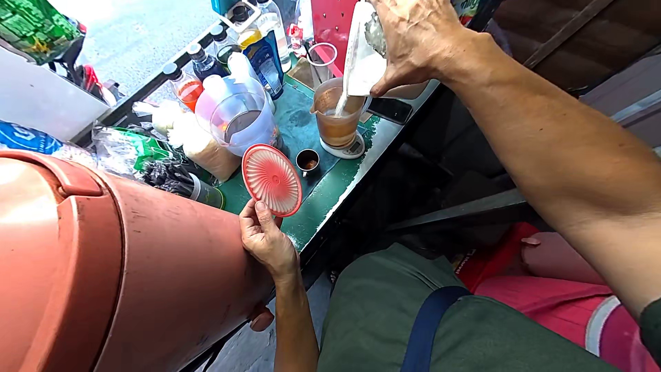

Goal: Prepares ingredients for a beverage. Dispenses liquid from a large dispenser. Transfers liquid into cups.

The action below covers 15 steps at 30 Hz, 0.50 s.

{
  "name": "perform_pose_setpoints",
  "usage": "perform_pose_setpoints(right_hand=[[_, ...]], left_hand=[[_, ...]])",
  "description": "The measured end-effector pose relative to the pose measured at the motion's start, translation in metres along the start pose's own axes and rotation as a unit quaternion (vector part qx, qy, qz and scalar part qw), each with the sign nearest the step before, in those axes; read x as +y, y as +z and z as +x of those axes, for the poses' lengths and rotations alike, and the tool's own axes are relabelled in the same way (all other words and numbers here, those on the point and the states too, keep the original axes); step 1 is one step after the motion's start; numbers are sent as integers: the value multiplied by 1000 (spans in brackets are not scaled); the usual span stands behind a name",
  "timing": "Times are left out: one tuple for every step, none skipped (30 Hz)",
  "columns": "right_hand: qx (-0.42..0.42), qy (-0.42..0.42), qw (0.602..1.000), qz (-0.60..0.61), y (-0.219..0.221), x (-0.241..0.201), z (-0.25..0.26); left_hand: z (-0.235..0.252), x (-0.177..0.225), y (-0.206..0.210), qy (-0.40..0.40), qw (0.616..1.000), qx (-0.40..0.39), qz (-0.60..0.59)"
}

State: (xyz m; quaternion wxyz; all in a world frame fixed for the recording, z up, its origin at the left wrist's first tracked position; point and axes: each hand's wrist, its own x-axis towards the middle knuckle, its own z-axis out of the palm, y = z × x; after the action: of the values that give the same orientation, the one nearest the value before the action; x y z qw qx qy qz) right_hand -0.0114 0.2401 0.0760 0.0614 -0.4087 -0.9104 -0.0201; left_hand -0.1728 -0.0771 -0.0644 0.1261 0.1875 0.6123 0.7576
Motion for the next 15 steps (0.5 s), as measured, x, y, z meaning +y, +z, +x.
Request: perform_pose_setpoints(right_hand=[[-2, -1, 1000, -2, 0, 0, 0], [-6, -1, 1000, -4, 0, -1, 0], [-7, -1, 1000, -4, 0, -1, 0], [-7, 0, 1000, -3, 0, -1, 0], [-4, -1, 1000, -4, 1, -1, 0], [-5, -1, 1000, -4, 1, -1, 0], [-6, -2, 1000, -5, 0, -1, 0], [-6, -2, 1000, -2, 0, -1, -1], [-7, -1, 1000, 1, 0, -1, -1], [-8, 0, 1000, 1, 0, 0, -1], [-8, -1, 1000, 0, 0, 0, -1], [-8, -1, 1000, 1, 1, 0, -1], [-8, 0, 1000, 2, 1, 1, -1], [-7, 1, 1000, 2, 1, 1, -1], [-7, 1, 1000, 2, 1, 2, -1]], left_hand=[[0, 0, 0, 1, 1000, 0, -1], [0, 0, 0, 2, 1000, 1, -2], [0, 0, 0, 1, 1000, 1, -2], [0, 0, 0, -1, 1000, 2, -2], [0, 1, 1, -3, 1000, 3, -3], [0, 1, 1, -6, 1000, 4, -3], [0, 1, 1, -7, 1000, 4, -2], [1, 1, 1, -8, 1000, 3, 2], [1, 0, 1, -7, 1000, 2, 6], [1, 0, 1, -6, 1000, 2, 8], [2, 0, 1, -4, 1000, 3, 7], [2, -1, 1, -4, 1000, 3, 5], [2, -1, 1, -5, 1000, 3, 2], [2, -1, 1, -7, 1000, 3, 0], [2, 0, 2, -7, 1000, 4, -3]])
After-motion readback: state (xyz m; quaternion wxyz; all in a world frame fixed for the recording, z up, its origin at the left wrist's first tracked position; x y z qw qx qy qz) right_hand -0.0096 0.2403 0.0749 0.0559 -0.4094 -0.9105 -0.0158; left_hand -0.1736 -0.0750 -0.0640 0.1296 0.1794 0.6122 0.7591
